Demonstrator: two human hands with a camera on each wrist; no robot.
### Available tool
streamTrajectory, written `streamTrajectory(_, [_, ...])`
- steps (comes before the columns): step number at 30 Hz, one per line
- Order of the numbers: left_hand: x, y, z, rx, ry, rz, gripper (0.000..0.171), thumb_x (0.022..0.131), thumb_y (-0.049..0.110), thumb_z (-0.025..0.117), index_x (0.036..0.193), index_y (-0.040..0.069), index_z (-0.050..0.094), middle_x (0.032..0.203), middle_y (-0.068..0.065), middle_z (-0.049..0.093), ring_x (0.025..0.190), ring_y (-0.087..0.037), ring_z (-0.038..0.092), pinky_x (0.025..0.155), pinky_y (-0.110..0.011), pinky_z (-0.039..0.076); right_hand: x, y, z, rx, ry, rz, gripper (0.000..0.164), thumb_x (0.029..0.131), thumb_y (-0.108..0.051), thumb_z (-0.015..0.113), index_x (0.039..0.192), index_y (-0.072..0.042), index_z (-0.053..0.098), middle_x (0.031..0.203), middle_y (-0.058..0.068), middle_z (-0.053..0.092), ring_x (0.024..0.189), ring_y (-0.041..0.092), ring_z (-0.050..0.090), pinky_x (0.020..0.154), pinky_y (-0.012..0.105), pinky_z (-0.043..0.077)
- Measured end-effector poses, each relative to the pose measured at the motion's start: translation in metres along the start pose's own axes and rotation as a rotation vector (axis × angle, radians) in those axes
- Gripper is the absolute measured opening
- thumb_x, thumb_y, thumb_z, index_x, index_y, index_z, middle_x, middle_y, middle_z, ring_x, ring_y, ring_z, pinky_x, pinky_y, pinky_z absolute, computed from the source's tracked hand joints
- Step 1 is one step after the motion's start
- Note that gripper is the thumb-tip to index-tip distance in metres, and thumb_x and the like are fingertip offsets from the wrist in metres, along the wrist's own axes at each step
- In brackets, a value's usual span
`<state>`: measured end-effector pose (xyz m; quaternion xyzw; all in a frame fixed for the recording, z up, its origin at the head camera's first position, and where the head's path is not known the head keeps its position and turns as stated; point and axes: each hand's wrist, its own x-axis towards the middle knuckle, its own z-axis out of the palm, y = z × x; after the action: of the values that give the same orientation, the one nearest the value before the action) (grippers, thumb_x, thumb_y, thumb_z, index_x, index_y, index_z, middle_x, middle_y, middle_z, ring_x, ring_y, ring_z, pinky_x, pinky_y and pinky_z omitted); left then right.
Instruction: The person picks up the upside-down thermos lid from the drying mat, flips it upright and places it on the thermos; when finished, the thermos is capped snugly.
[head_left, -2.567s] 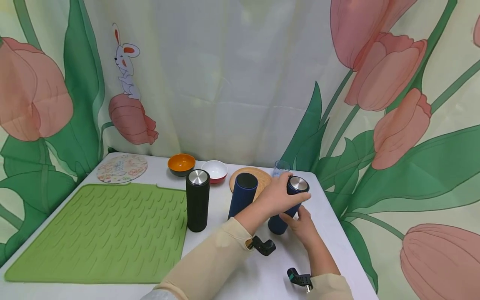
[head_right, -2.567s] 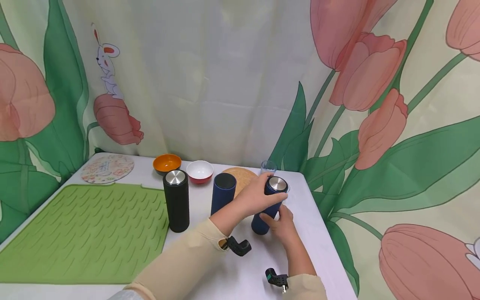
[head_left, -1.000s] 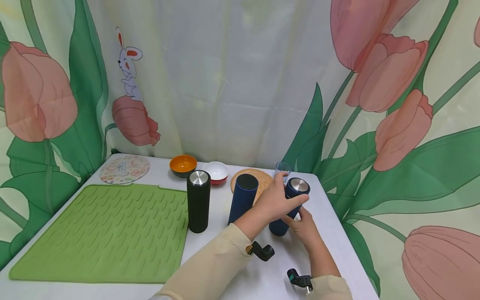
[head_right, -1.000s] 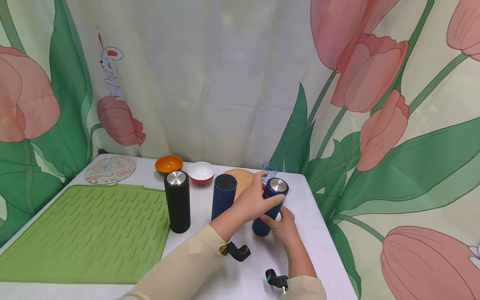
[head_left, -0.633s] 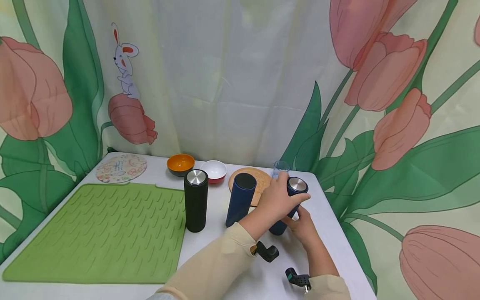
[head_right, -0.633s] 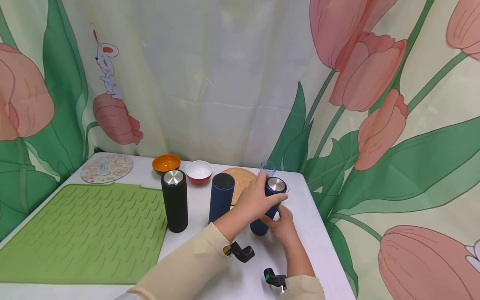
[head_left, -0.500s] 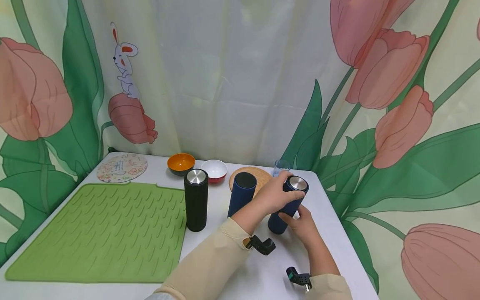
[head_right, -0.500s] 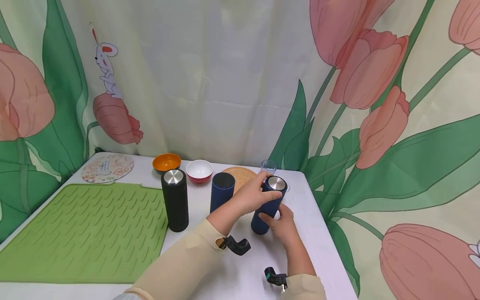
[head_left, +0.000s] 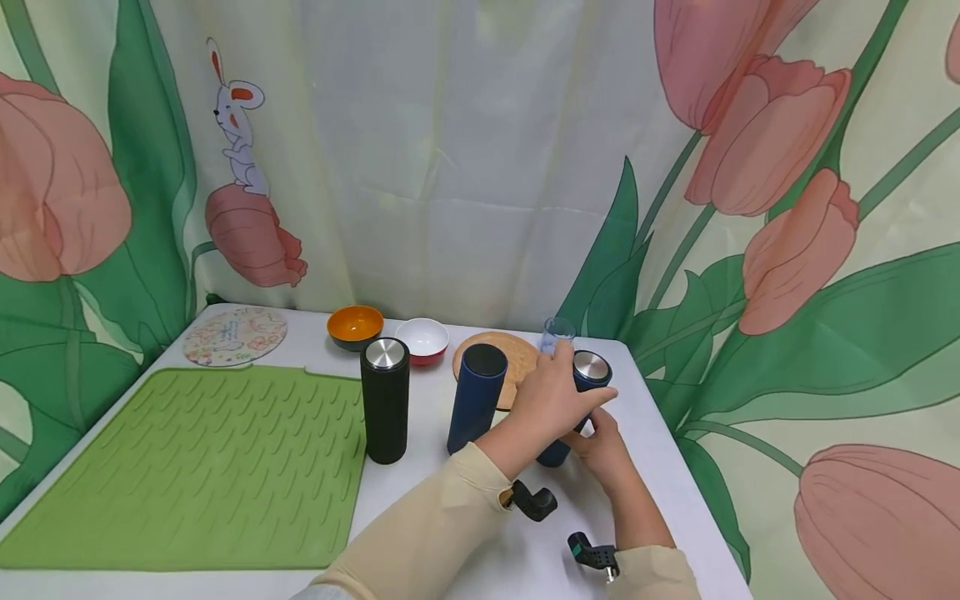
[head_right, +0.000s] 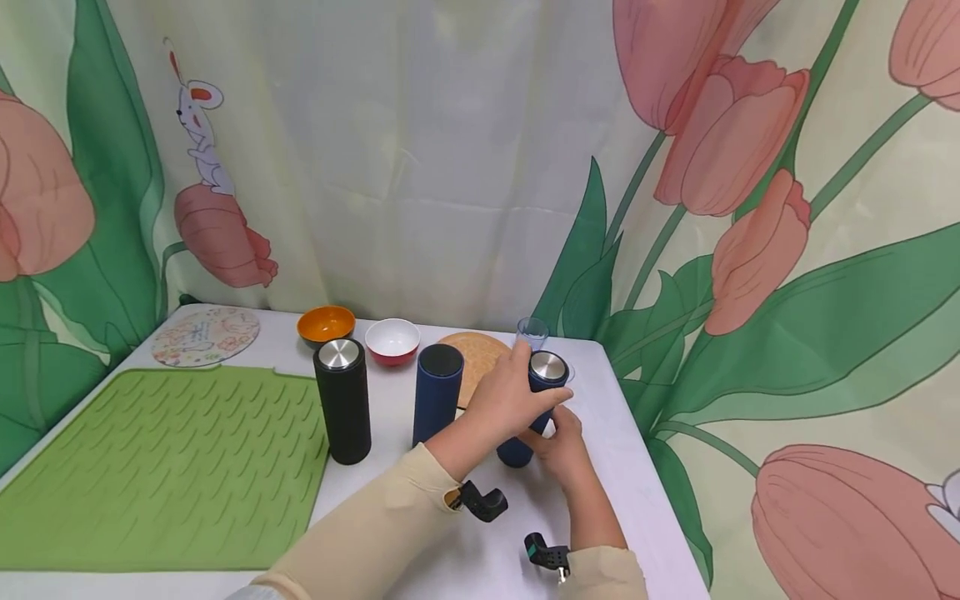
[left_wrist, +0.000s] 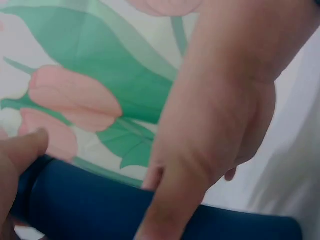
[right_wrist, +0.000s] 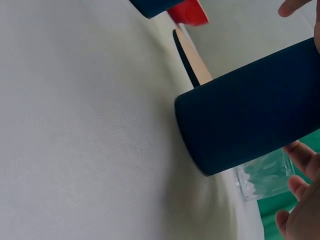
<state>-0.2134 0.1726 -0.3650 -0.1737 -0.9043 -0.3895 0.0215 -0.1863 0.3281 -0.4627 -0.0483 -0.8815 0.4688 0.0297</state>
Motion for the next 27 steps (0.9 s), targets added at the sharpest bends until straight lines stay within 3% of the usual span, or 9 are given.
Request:
streamTrajectory(4, [0.006, -0.009, -0.012, -0.018, -0.104, 0.099, 0.078, 0.090, 0.069, 0.073, 0.150, 0.027, 0.047, 0.131, -0.009, 0.065, 0.107, -0.024, 0.069, 0.073, -0.035, 0.056, -0.001, -0.002, -0.002, -0.010, -0.016, 0.033, 0.075, 0.098, -0.045, 0.076, 0.159, -0.017, 0.045, 0.173, 0.013, 0.035, 0.164, 0.040, 0.020, 0.126, 0.075, 0.017])
streamTrajectory(8, [0.010, -0.012, -0.020, -0.047, -0.168, 0.132, 0.077, 0.094, 0.062, 0.073, 0.157, 0.027, 0.045, 0.139, -0.008, 0.065, 0.122, -0.024, 0.068, 0.087, -0.039, 0.059, 0.001, -0.003, -0.002, 0.000, -0.032, 0.009, 0.074, 0.097, -0.044, 0.077, 0.158, -0.017, 0.046, 0.170, 0.013, 0.039, 0.164, 0.040, 0.022, 0.126, 0.075, 0.015])
streamTrajectory(12, [0.003, -0.006, -0.014, -0.061, -0.112, 0.046, 0.093, 0.088, 0.071, 0.074, 0.158, 0.018, 0.041, 0.138, -0.009, 0.063, 0.117, -0.025, 0.069, 0.083, -0.039, 0.060, 0.003, -0.001, -0.001, 0.001, -0.029, -0.071, 0.071, 0.098, -0.037, 0.077, 0.160, -0.023, 0.045, 0.171, 0.008, 0.039, 0.165, 0.038, 0.020, 0.127, 0.075, 0.013])
streamTrajectory(15, [-0.002, 0.002, -0.005, -0.052, -0.031, -0.046, 0.109, 0.076, 0.083, 0.076, 0.152, 0.014, 0.040, 0.128, -0.009, 0.063, 0.100, -0.026, 0.070, 0.068, -0.035, 0.056, 0.004, 0.002, 0.001, 0.002, -0.010, -0.146, 0.071, 0.098, -0.025, 0.077, 0.161, -0.025, 0.044, 0.171, 0.006, 0.039, 0.165, 0.036, 0.022, 0.128, 0.072, 0.015])
streamTrajectory(17, [-0.003, 0.005, 0.000, -0.027, 0.008, -0.075, 0.110, 0.073, 0.086, 0.076, 0.149, 0.014, 0.039, 0.121, -0.008, 0.063, 0.087, -0.024, 0.068, 0.061, -0.033, 0.051, 0.004, 0.005, 0.003, 0.005, 0.005, -0.173, 0.071, 0.097, -0.017, 0.078, 0.159, -0.025, 0.046, 0.169, 0.006, 0.041, 0.164, 0.036, 0.024, 0.128, 0.071, 0.016])
streamTrajectory(21, [-0.003, 0.004, 0.004, 0.038, 0.029, -0.021, 0.090, 0.083, 0.079, 0.074, 0.142, 0.018, 0.045, 0.116, -0.009, 0.064, 0.079, -0.022, 0.064, 0.056, -0.031, 0.047, 0.003, 0.006, 0.005, -0.014, 0.002, -0.135, 0.069, 0.097, -0.017, 0.077, 0.159, -0.025, 0.046, 0.171, 0.008, 0.037, 0.164, 0.037, 0.022, 0.128, 0.071, 0.018])
streamTrajectory(24, [-0.001, -0.001, -0.001, 0.044, -0.016, 0.045, 0.080, 0.089, 0.073, 0.071, 0.145, 0.022, 0.046, 0.123, -0.011, 0.064, 0.089, -0.023, 0.068, 0.059, -0.030, 0.049, 0.001, 0.004, 0.002, -0.054, -0.014, -0.070, 0.071, 0.099, -0.027, 0.076, 0.162, -0.026, 0.042, 0.174, 0.011, 0.030, 0.165, 0.040, 0.018, 0.125, 0.075, 0.019])
streamTrajectory(27, [0.005, -0.006, -0.010, 0.031, -0.090, 0.098, 0.078, 0.092, 0.069, 0.070, 0.152, 0.026, 0.045, 0.132, -0.012, 0.065, 0.106, -0.025, 0.069, 0.067, -0.032, 0.054, 0.003, 0.002, 0.000, -0.064, -0.017, -0.062, 0.073, 0.099, -0.033, 0.076, 0.162, -0.024, 0.041, 0.174, 0.013, 0.030, 0.164, 0.041, 0.019, 0.124, 0.076, 0.020])
